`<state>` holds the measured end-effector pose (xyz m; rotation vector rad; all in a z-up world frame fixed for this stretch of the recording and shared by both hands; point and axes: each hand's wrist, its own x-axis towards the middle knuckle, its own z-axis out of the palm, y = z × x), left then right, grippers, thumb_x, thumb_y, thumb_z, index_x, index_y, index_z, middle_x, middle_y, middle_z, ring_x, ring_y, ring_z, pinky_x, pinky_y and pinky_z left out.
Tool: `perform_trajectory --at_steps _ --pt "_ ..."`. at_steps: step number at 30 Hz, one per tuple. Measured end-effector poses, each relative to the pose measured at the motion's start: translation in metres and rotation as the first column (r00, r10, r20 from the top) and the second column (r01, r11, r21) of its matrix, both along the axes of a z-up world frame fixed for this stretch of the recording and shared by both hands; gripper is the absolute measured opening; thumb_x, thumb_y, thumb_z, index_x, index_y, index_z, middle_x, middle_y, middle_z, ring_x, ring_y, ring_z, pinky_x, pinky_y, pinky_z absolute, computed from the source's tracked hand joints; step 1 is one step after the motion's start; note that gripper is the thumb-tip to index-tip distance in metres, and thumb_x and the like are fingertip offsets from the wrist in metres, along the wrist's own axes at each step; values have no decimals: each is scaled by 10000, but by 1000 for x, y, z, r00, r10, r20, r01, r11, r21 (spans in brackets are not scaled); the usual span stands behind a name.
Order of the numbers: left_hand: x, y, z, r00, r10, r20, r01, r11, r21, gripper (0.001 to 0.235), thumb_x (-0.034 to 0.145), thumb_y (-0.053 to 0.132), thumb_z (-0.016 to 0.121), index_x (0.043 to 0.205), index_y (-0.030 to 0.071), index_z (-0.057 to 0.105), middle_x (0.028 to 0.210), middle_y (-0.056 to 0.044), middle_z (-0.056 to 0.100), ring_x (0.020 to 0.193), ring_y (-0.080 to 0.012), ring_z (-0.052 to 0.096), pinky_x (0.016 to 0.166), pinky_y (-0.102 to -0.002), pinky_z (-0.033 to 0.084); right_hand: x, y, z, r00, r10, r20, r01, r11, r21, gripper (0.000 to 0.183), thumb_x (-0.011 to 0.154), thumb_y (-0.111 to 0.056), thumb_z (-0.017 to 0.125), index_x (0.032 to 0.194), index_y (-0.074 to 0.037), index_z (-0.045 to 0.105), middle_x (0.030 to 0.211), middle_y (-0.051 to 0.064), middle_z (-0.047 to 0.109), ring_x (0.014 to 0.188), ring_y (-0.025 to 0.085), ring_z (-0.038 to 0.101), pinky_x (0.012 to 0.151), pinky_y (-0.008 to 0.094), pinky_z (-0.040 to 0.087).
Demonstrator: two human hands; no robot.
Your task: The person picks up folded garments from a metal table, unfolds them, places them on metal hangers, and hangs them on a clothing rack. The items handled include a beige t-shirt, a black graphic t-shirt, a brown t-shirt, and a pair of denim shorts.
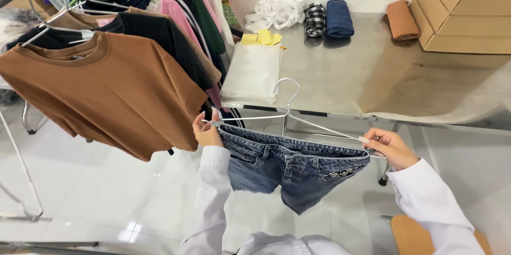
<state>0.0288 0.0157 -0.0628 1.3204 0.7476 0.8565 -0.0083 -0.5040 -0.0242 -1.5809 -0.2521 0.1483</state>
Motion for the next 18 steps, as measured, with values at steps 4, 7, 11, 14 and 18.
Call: perform_trajectory --at_steps 4,7,11,14,18 --pt "-7 -12 27 991 -59 124 73 990 -117 554 709 291 988 1153 150 688 1073 -32 716 755 -24 604 703 -178 589 0 -7 -10 994 -112 -22 113 988 100 163 934 -106 690 900 52 677 758 128 684 632 101 576 505 200 432" --pt "-7 -19 32 978 -107 177 146 963 -225 512 719 248 980 1136 123 709 1075 -55 729 706 -46 551 588 -265 684 -4 -10 -1 983 -136 -123 169 932 320 207 984 -186 656 967 19 642 763 88 651 612 78 567 460 152 394" --pt "-25 -30 61 990 -143 1 141 979 -149 381 716 322 934 1043 200 782 877 56 631 647 -49 393 566 -224 464 -11 -21 14 910 -218 -353 365 825 431 430 974 -455 603 1018 -37 693 788 107 643 516 164 524 488 224 400" --pt "-37 -40 85 963 -192 -189 186 981 -50 301 716 451 860 981 320 806 875 74 508 763 -47 401 745 -222 354 -22 -24 27 849 -266 -457 466 784 410 524 961 -563 595 1035 -56 704 827 86 618 505 184 483 533 268 373" --pt "-46 -49 111 936 -268 -229 251 963 -101 206 701 362 854 891 303 803 749 77 567 652 -65 426 701 -169 393 -38 -14 46 828 -264 -495 527 669 525 552 916 -581 628 1083 -58 684 841 72 562 515 123 442 548 224 368"
